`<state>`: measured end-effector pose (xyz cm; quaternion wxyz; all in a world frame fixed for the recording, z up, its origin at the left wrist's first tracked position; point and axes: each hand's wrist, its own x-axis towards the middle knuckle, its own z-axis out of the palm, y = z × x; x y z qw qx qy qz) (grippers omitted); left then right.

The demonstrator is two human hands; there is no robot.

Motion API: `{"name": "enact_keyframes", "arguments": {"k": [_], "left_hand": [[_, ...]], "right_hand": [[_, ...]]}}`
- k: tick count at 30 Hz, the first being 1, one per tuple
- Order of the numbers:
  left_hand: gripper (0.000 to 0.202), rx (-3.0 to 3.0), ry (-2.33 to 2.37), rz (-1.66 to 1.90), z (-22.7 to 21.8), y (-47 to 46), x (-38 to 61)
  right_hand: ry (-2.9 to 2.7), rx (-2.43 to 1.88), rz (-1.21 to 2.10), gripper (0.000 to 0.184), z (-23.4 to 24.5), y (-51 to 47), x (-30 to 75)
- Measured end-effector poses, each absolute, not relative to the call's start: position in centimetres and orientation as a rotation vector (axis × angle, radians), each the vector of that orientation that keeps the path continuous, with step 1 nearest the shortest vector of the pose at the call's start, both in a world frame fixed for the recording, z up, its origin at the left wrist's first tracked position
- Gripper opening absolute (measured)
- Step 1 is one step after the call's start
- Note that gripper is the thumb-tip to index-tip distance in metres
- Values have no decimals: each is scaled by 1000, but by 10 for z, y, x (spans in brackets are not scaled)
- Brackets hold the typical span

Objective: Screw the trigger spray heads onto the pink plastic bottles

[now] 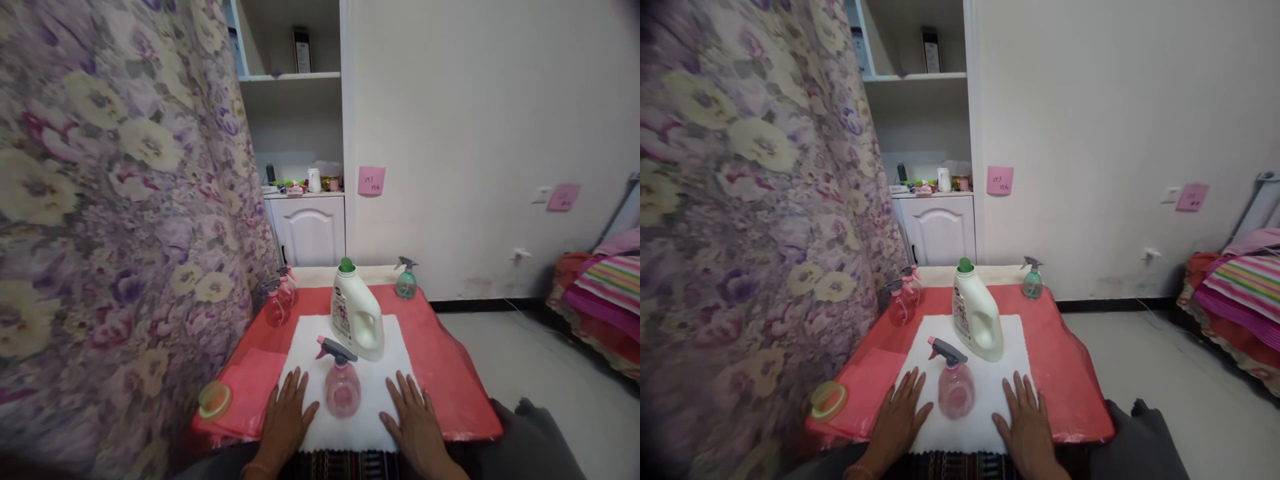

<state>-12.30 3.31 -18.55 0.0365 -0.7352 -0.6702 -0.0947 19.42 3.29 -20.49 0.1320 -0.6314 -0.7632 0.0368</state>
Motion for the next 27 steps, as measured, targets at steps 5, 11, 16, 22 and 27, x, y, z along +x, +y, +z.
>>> {"name": "enact_keyframes", "arguments": {"k": [5,11,16,22,27], "left_hand": [[69,-2217,-2022,-208,-182,34,-128],[63,-2077,-2049,-180,-178,38,-120],[54,-2056,-1938,-308,-187,53,-108],[57,-2053,-1863,-350,-198,59,-104],[56,-2034,-1894,-363,-196,57,-101]], "right_hand": [[-2236,-1805,104,68,-206,24,208],[-2233,-1768,106,60,-210,23,220],[-2205,-1682,103,61,-203,34,197],[-2234,-1683,92,57,-209,37,181],[-2252,-1671,44,55,-212,30,188]]}}
